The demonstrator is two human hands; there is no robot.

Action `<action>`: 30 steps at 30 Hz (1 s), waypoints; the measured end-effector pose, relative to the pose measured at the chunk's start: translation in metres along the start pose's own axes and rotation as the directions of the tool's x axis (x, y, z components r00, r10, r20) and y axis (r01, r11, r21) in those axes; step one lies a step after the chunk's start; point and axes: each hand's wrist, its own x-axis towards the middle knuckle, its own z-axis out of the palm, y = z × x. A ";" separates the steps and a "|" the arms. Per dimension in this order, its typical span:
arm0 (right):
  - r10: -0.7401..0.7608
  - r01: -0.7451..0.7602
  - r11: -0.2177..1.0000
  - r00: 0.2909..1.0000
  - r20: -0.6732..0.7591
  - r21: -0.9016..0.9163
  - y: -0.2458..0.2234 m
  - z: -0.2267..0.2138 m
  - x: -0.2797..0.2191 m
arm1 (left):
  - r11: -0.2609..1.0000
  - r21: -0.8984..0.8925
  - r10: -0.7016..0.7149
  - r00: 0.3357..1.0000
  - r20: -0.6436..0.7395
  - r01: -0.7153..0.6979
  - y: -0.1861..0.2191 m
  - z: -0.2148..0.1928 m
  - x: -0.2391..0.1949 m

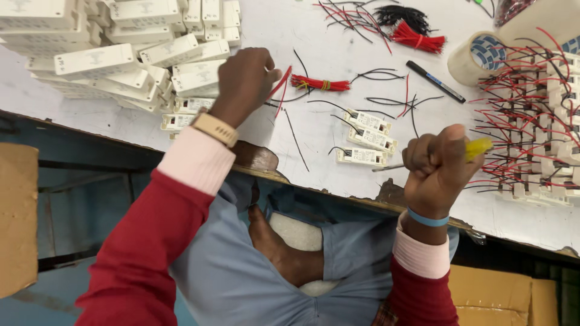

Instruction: The person sits at a workbench and uses a screwdriver to attach red and black wires to white electrical components. They repeatedly pick up components, insert wires into terminals, tighten screws, and place the finished units aside.

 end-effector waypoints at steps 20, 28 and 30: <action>0.131 -0.143 0.988 0.977 -0.170 -0.065 -0.014 0.011 -0.026 | 0.994 0.093 0.052 0.999 0.014 -0.053 0.007 0.036 0.007; 0.142 -0.148 0.989 0.966 -0.216 -0.015 -0.011 0.000 -0.032 | 0.991 0.004 0.136 0.980 -0.147 -0.137 -0.005 0.044 0.015; 0.148 -0.151 0.989 0.968 -0.202 0.000 -0.009 0.003 -0.033 | 0.992 0.023 0.122 0.981 -0.151 -0.120 -0.012 0.059 0.015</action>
